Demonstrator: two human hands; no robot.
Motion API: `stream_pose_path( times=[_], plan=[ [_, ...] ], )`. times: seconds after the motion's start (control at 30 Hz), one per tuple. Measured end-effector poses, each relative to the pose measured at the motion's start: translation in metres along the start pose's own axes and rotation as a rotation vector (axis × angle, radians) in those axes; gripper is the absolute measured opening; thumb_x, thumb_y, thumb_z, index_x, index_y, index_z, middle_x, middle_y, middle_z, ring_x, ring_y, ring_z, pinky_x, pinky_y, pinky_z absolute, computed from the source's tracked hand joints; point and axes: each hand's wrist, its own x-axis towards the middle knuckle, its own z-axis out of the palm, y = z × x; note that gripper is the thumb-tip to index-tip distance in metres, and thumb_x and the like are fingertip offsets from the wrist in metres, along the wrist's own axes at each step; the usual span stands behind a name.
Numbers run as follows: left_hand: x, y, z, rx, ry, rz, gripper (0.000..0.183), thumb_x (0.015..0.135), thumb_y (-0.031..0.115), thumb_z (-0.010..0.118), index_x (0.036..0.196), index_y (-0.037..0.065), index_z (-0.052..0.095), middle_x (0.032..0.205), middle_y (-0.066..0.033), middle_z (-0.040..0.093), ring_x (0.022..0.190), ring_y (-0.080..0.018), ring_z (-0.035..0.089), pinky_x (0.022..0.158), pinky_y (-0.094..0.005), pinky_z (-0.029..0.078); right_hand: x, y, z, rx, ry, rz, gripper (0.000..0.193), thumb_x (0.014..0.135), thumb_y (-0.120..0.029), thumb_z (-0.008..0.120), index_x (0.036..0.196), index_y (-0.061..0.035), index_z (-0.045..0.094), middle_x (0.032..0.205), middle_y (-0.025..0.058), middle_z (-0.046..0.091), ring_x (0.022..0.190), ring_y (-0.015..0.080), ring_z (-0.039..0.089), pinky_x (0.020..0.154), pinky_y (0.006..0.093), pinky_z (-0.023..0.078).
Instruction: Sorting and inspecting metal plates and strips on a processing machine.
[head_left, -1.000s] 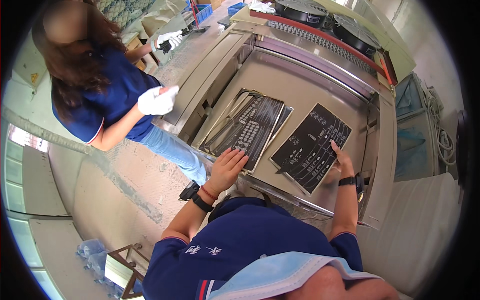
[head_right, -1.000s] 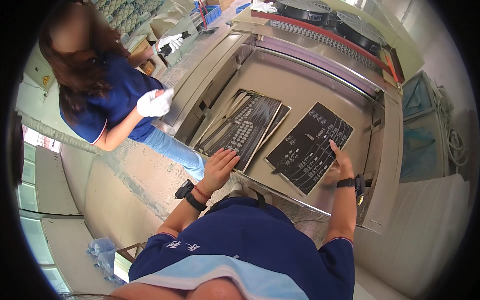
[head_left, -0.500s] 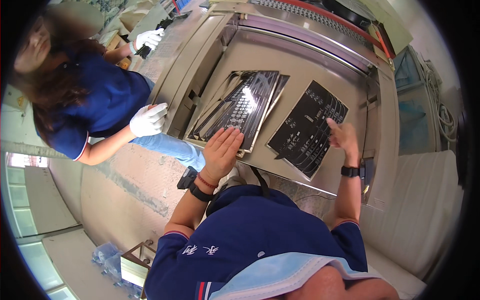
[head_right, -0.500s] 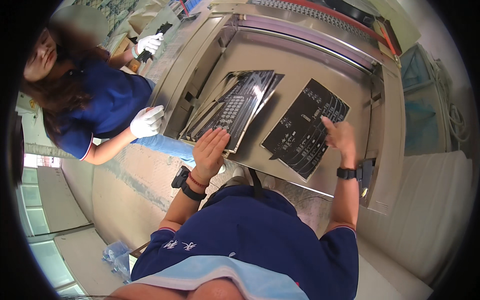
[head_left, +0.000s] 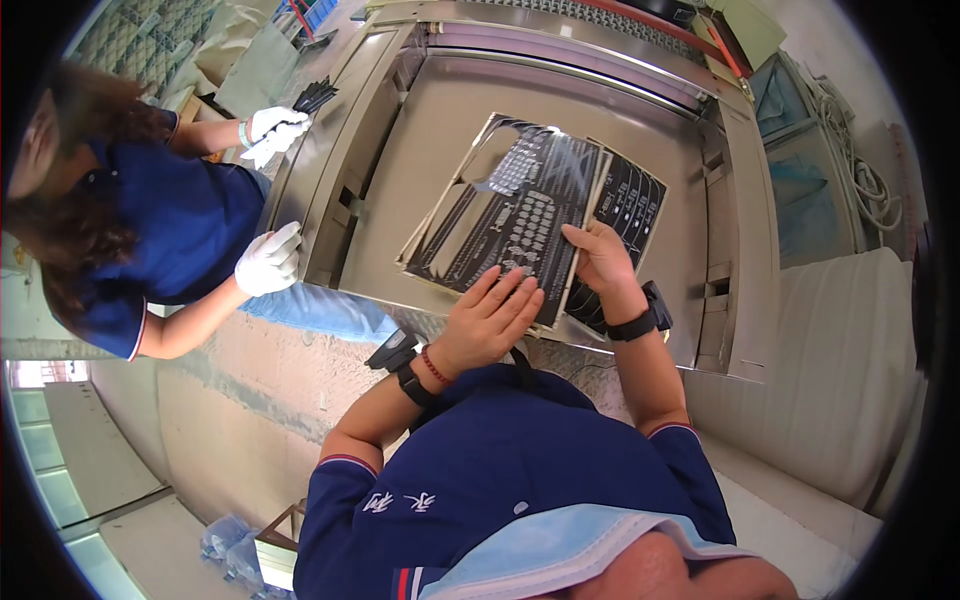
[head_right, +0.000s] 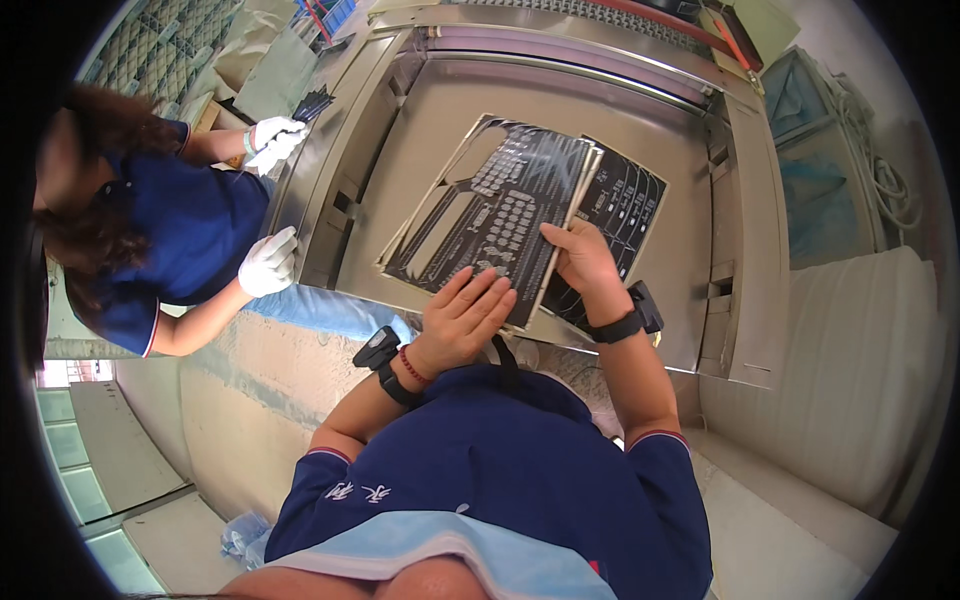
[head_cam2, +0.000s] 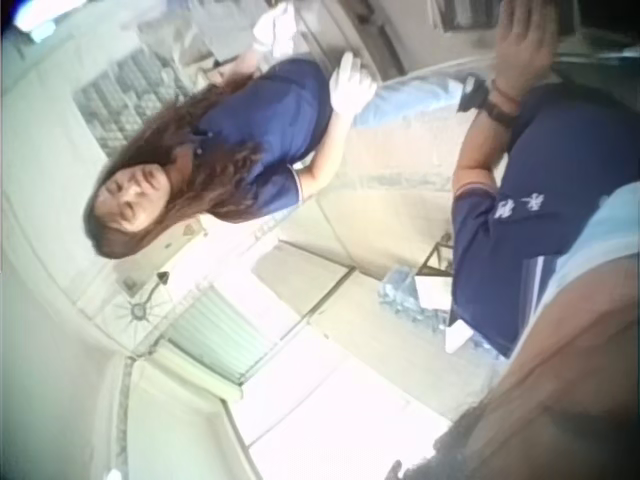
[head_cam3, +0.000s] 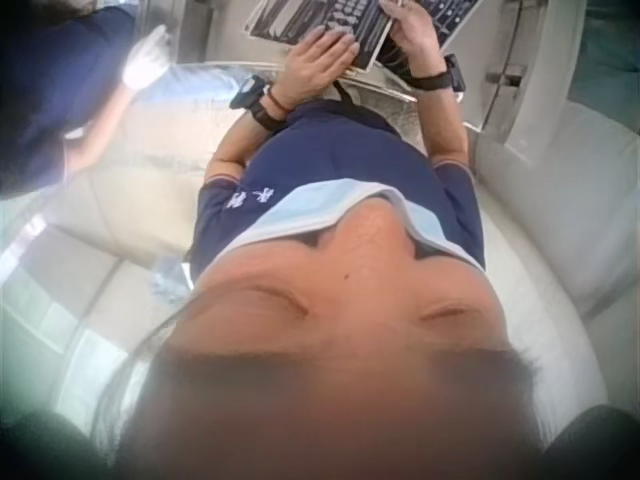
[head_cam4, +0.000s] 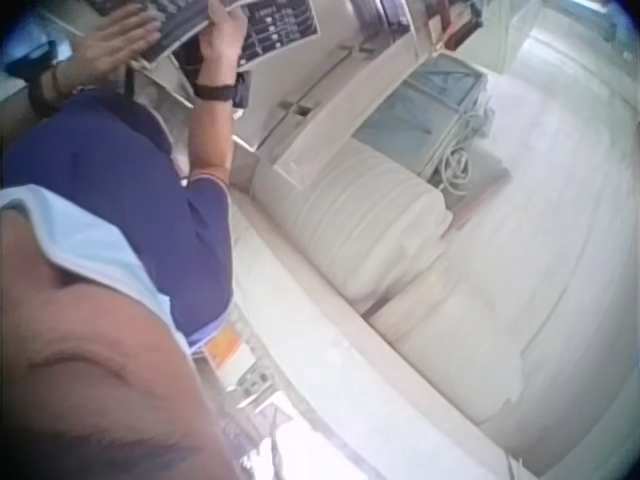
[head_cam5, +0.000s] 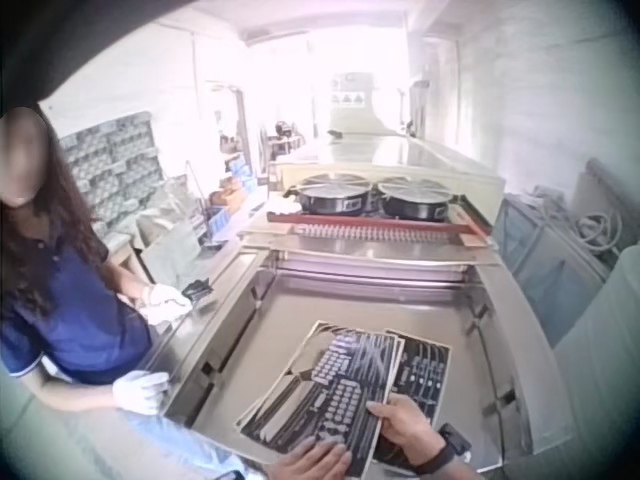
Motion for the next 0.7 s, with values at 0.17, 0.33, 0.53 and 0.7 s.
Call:
stream_pose_path(
  times=[0.17, 0.33, 0.53, 0.7],
  plan=[
    [0.001, 0.011, 0.013, -0.144, -0.030, 0.115, 0.034, 0.081, 0.018, 0.065, 0.113, 0.007, 0.063, 0.123, -0.0113, 0.060, 0.120, -0.0273, 0.054, 0.106, -0.0475, 0.038, -0.022, -0.022, -0.032, 0.038, -0.008, -0.069, 0.041, 0.085, -0.004, 0.064, 0.121, 0.0094, 0.051, 0.117, 0.0166, 0.062, 0.103, 0.0238, 0.062, 0.094, 0.0347, 0.047],
    [0.001, -0.019, 0.016, -0.215, 0.109, -0.074, 0.054, 0.076, 0.029, 0.075, 0.121, 0.005, 0.057, 0.126, -0.0153, 0.057, 0.121, -0.0301, 0.052, 0.103, -0.0454, 0.040, -0.044, -0.046, -0.111, -0.030, 0.098, -0.120, 0.040, 0.084, -0.003, 0.066, 0.120, 0.0090, 0.052, 0.113, 0.0155, 0.064, 0.099, 0.0230, 0.064, 0.088, 0.0337, 0.051],
    [0.026, -0.091, 0.083, -0.343, -0.131, -0.803, 0.047, 0.082, 0.032, 0.069, 0.112, -0.003, 0.059, 0.112, -0.0226, 0.062, 0.104, -0.0376, 0.059, 0.086, -0.0429, 0.048, -0.044, -0.039, -0.158, -0.171, 0.204, -0.081, 0.033, 0.087, -0.006, 0.064, 0.115, 0.0088, 0.055, 0.104, 0.0146, 0.067, 0.088, 0.0217, 0.067, 0.078, 0.0344, 0.056],
    [0.044, -0.118, 0.152, -0.243, -0.449, -0.916, 0.042, 0.079, 0.033, 0.070, 0.101, -0.002, 0.065, 0.094, -0.0217, 0.067, 0.092, -0.0365, 0.065, 0.078, -0.0428, 0.052, -0.051, -0.037, -0.150, -0.779, 0.561, 0.131, 0.032, 0.086, -0.025, 0.068, 0.090, 0.0056, 0.060, 0.073, 0.0130, 0.066, 0.056, 0.0200, 0.065, 0.049, 0.0336, 0.056]
  ],
)
